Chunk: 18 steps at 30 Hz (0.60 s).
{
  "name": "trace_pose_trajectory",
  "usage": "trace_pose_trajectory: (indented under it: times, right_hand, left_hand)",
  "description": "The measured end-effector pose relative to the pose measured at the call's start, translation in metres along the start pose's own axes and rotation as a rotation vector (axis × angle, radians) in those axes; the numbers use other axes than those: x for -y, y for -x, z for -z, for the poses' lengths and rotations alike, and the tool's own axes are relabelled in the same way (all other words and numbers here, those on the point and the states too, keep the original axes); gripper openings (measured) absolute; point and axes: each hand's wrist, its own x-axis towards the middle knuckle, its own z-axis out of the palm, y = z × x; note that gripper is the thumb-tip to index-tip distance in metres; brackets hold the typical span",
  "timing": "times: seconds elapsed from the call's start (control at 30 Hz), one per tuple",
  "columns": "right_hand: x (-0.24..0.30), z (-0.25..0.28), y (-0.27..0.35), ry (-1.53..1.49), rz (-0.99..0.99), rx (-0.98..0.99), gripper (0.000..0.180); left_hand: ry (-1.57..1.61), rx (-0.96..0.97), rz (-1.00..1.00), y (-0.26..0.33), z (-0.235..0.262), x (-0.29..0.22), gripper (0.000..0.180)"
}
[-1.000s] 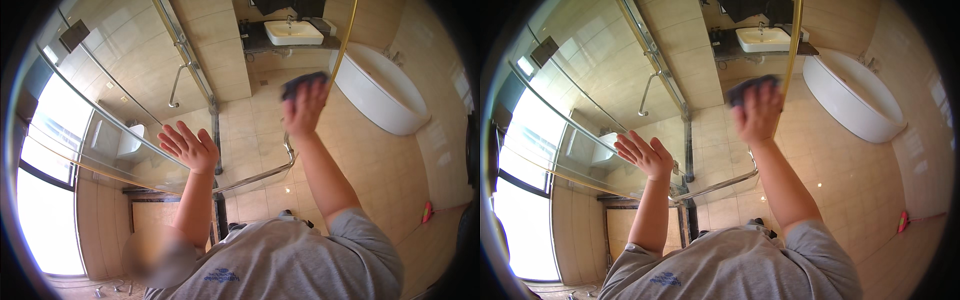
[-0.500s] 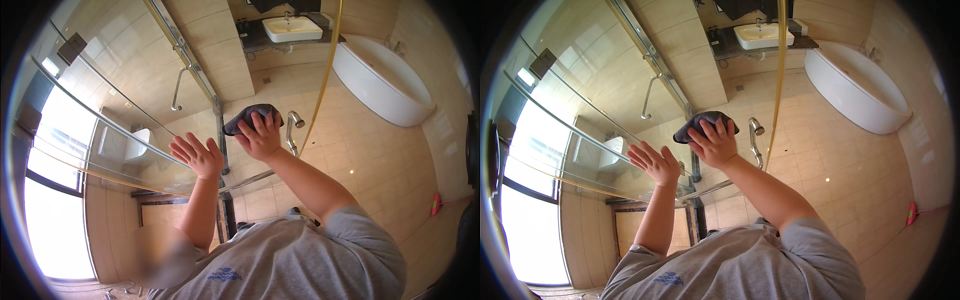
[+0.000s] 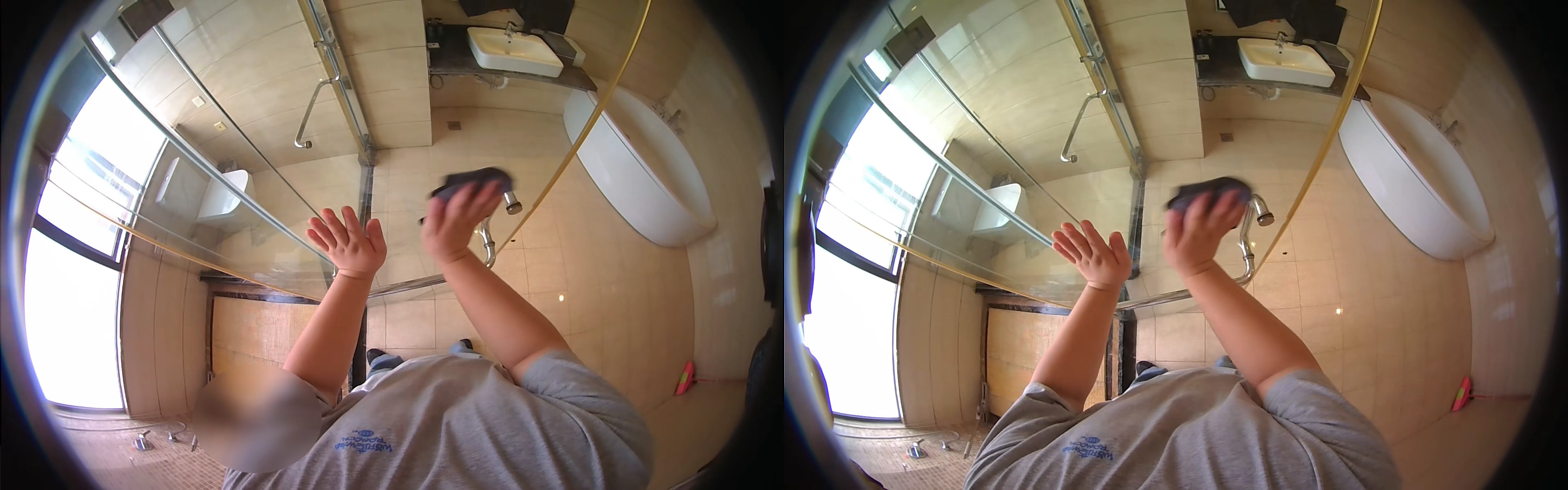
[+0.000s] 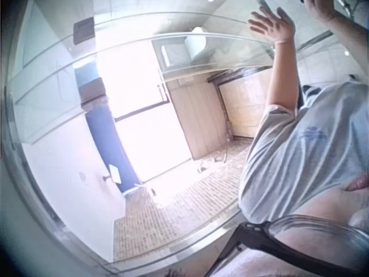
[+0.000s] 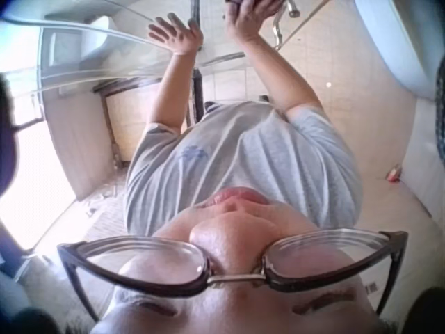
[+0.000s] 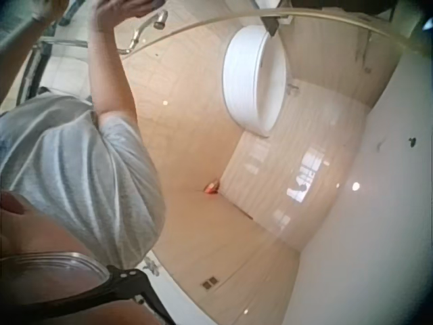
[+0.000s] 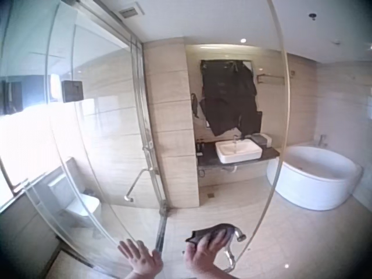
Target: The person wipes the tiled wall and glass shower door with a dark cloth. They move around the bathroom to clean different sections of the wall and the glass panel, using consistent wiping motions.
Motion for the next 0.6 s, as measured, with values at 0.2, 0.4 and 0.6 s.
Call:
trace_pose_trajectory:
  times: [0.2, 0.4, 0.6]
  right_hand:
    - [-0.046, 0.018, 0.011, 0.091, 0.541, 0.200, 0.041]
    - [-0.079, 0.054, -0.061, 0.104, -0.008, -0.025, 0.066]
    - [0.019, 0.006, -0.032, -0.006, 0.064, -0.036, 0.067]
  left_hand:
    - [-0.005, 0.006, -0.001, 0.011, 0.002, 0.007, 0.069]
    - [0.022, -0.031, -0.014, 0.009, 0.002, 0.000, 0.068]
    - [0.028, -0.063, 0.000, 0.012, -0.005, 0.002, 0.065]
